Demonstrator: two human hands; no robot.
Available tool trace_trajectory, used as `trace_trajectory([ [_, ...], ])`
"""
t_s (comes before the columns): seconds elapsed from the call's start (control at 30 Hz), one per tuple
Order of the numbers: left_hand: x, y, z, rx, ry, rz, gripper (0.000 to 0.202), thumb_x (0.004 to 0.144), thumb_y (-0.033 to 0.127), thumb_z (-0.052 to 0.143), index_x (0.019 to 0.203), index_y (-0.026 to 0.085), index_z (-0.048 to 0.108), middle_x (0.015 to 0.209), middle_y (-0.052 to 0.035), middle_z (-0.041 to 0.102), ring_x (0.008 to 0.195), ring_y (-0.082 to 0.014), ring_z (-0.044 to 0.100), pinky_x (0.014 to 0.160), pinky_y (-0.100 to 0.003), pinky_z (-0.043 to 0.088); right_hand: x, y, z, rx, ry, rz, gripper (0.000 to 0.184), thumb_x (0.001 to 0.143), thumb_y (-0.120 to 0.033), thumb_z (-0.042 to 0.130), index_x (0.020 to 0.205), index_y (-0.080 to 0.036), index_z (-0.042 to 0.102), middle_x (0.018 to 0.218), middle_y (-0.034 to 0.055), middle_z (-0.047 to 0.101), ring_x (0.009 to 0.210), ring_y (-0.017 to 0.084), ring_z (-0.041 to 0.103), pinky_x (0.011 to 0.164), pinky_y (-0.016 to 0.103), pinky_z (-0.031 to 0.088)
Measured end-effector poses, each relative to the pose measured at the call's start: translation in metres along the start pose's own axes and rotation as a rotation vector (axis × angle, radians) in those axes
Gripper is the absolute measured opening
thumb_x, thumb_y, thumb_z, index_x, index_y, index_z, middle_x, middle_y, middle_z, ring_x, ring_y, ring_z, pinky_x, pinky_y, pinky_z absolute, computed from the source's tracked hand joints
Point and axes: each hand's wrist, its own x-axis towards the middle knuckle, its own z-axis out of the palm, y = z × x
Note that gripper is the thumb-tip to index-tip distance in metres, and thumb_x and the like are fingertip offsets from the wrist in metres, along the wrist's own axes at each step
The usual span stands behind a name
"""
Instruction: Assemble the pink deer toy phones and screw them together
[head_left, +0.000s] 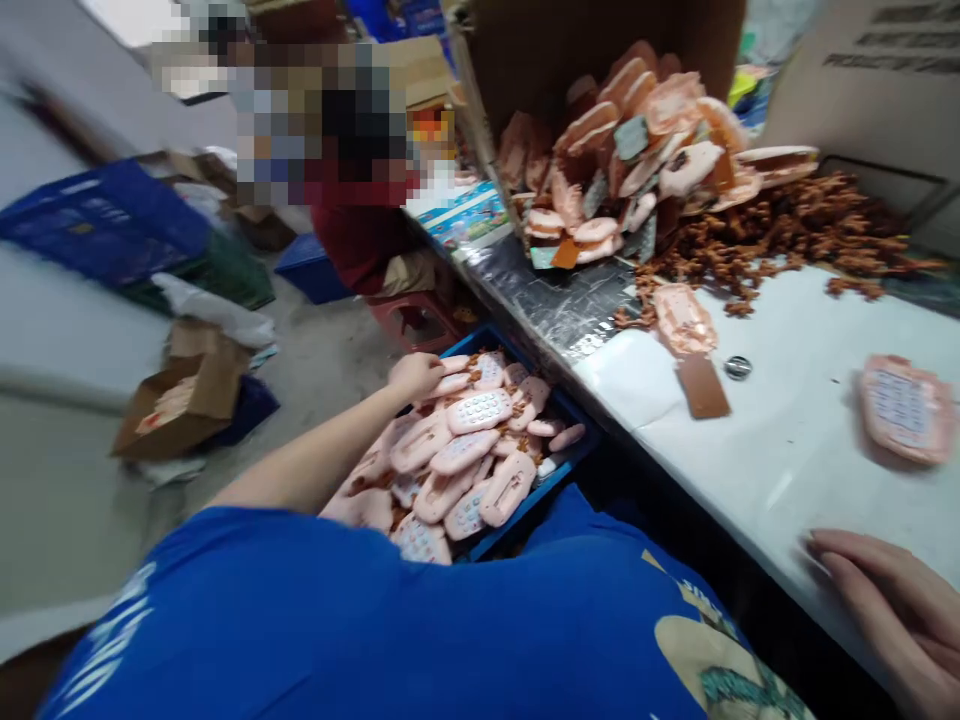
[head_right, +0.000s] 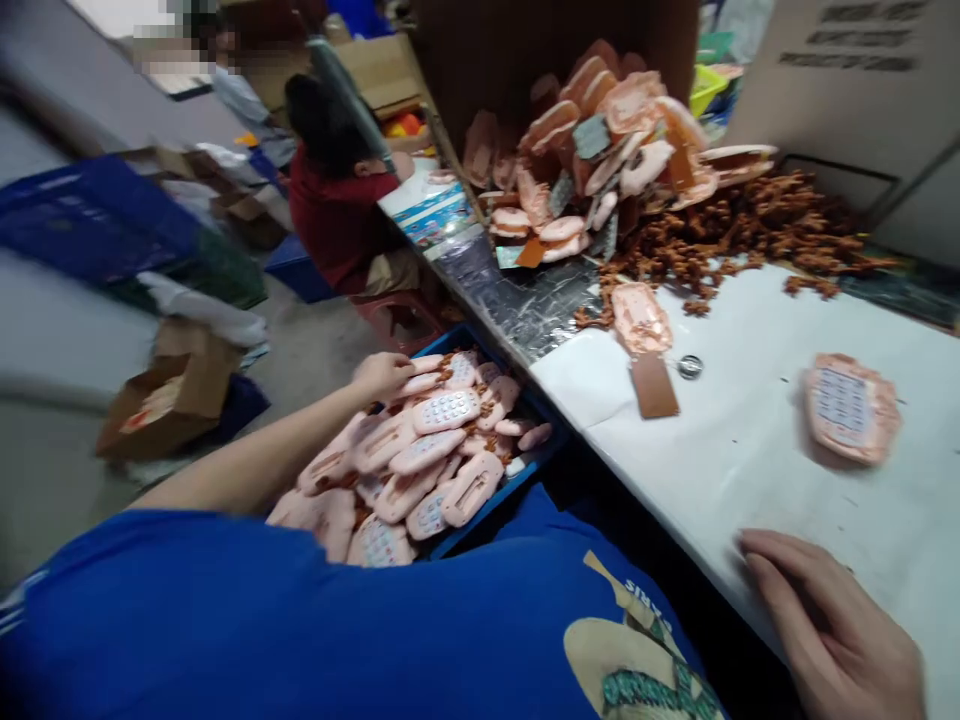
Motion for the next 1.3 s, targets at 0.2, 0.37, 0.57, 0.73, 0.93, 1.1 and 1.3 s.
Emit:
trace_trajectory([
  [0.2,-0.003,0.085,0.006,-0.081,0.164,0.569,0.023,0.087,0.034,0.056,0.093,0.017,0.071,0.092,-0.0042,0.073,0.088,-0.0230,0.066,0.084,-0.034,0.050,0.007,-0.047,0.005,0.045,-0.046,-0.092,0.011,0.095,-0.027,0.058,0.100,-0.027,0.068,0.098,0.0008,0.071,0.089,0.015,0.069,0.080,0.027,0.056],
  [0.37,-0.051,0.193,0.046,-0.171,-0.002,1.244,0.025,0.089,0.040,0.060,0.097,0.021,0.073,0.102,-0.0057,0.073,0.094,-0.0197,0.066,0.090,-0.032,0.051,0.031,-0.051,-0.006,-0.072,-0.017,-0.193,0.011,0.097,-0.021,0.055,0.101,-0.021,0.065,0.097,0.0030,0.071,0.089,0.014,0.068,0.080,0.026,0.054],
  [0.57,-0.103,0.276,0.098,-0.060,-0.061,1.820,0.025,0.095,0.023,0.051,0.110,0.015,0.069,0.106,-0.0131,0.071,0.096,-0.0226,0.063,0.084,-0.036,0.052,0.060,-0.051,-0.012,-0.254,-0.041,-0.140,0.016,0.097,-0.023,0.052,0.098,-0.017,0.066,0.095,0.0057,0.070,0.086,0.018,0.067,0.078,0.034,0.054],
  [0.73,-0.069,0.305,0.098,-0.105,0.118,1.593,0.038,0.084,0.004,0.045,0.111,0.016,0.069,0.107,-0.0101,0.069,0.100,-0.0230,0.060,0.091,-0.039,0.050,0.087,-0.073,0.013,-0.331,-0.206,-0.158,0.019,0.098,-0.024,0.050,0.107,-0.017,0.066,0.107,0.0063,0.069,0.094,0.018,0.067,0.084,0.032,0.053],
  [0.93,-0.033,0.305,0.079,-0.033,0.143,1.482,0.043,0.076,0.001,0.047,0.109,0.016,0.069,0.108,-0.0101,0.068,0.104,-0.0245,0.058,0.095,-0.041,0.049,0.151,-0.096,0.045,-0.519,-0.256,-0.123,0.030,0.100,-0.019,0.040,0.123,-0.019,0.061,0.130,0.0104,0.061,0.110,0.021,0.061,0.083,0.031,0.050],
  [1.1,-0.071,0.282,0.073,0.165,-0.170,1.883,0.043,0.083,0.012,0.056,0.124,0.019,0.063,0.127,-0.0134,0.061,0.118,-0.0273,0.053,0.099,-0.042,0.046,0.186,-0.088,0.056,-0.611,-0.303,-0.108,0.028,0.099,-0.021,0.044,0.118,-0.021,0.064,0.121,0.0111,0.063,0.107,0.024,0.059,0.077,0.031,0.047],
  [1.3,-0.110,0.288,0.084,0.479,-0.268,2.095,0.060,0.083,0.010,0.051,0.143,0.017,0.047,0.125,-0.0134,0.063,0.116,-0.0283,0.054,0.099,-0.043,0.037,0.177,-0.081,0.051,-0.687,-0.288,-0.107,0.026,0.098,-0.025,0.045,0.106,-0.017,0.068,0.105,0.0130,0.065,0.093,0.023,0.061,0.069,0.030,0.043],
])
